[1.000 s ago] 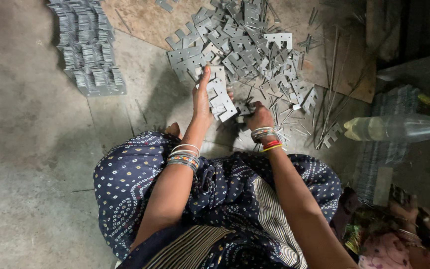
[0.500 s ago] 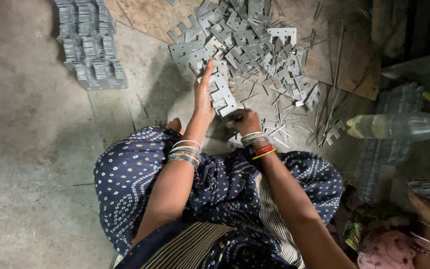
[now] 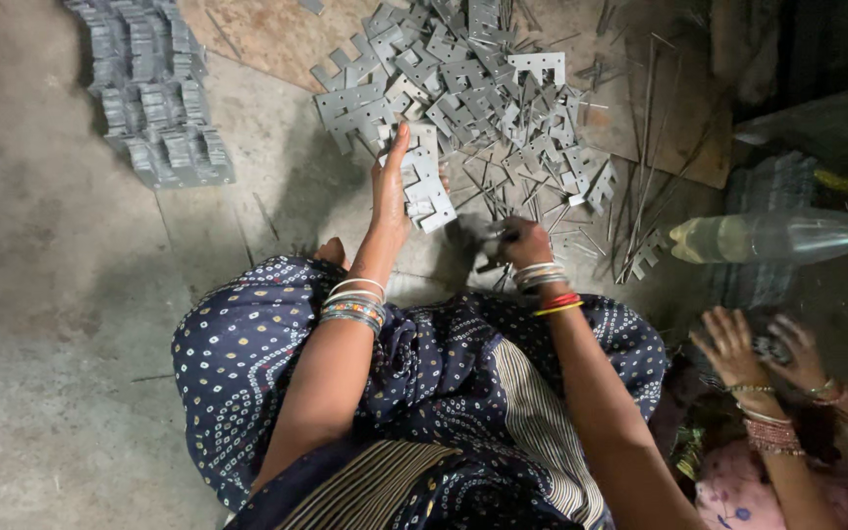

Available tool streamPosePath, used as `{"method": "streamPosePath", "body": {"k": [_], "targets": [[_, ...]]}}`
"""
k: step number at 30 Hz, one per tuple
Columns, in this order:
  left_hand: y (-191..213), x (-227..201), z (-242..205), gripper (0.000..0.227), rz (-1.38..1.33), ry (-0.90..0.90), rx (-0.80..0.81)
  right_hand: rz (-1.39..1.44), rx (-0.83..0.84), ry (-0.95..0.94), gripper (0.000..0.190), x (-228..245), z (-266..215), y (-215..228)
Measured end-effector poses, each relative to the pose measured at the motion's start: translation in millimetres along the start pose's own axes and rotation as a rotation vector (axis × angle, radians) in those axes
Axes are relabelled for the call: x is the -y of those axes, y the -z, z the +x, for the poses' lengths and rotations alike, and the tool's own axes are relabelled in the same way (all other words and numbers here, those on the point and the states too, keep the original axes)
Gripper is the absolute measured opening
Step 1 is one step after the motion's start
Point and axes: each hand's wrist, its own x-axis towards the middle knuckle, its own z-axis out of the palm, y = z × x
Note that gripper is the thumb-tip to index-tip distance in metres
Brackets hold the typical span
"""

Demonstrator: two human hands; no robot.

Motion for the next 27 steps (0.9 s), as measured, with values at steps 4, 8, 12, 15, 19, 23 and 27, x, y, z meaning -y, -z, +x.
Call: {"method": "streamPosePath", "body": {"k": [4,8,12,15,19,23,27], "targets": [[7,6,3,0.060,0.049,0.017,0.026,-0.125,-0.026,-0.098,0.025,33,0,9],[18,24,14,0.060,0.137,0.095,0.042,0.005,-0.160,-0.082,0.028,90,4,68],[26,37,30,0.059,0.127,0.214,0.062,-0.078,-0.293,0.450,0.040,134,1,98],[27,42,28,0.059,0.011,0.319,0.172,-0.231,-0.264,0.412,0.048,117,29,97],[18,34,16,0.077,0.092,0.322,0.251,-0.492,-0.071,0.174,0.041,45,84,76],[5,24,11,0.081,0.073,0.303,0.165,-0.681,0.003,0.172,0.053,-15,115,54],[0,16,9,0.087,0.089,0.287,0.125,-0.744,0.001,0.133,0.050,-22,127,52]]}}
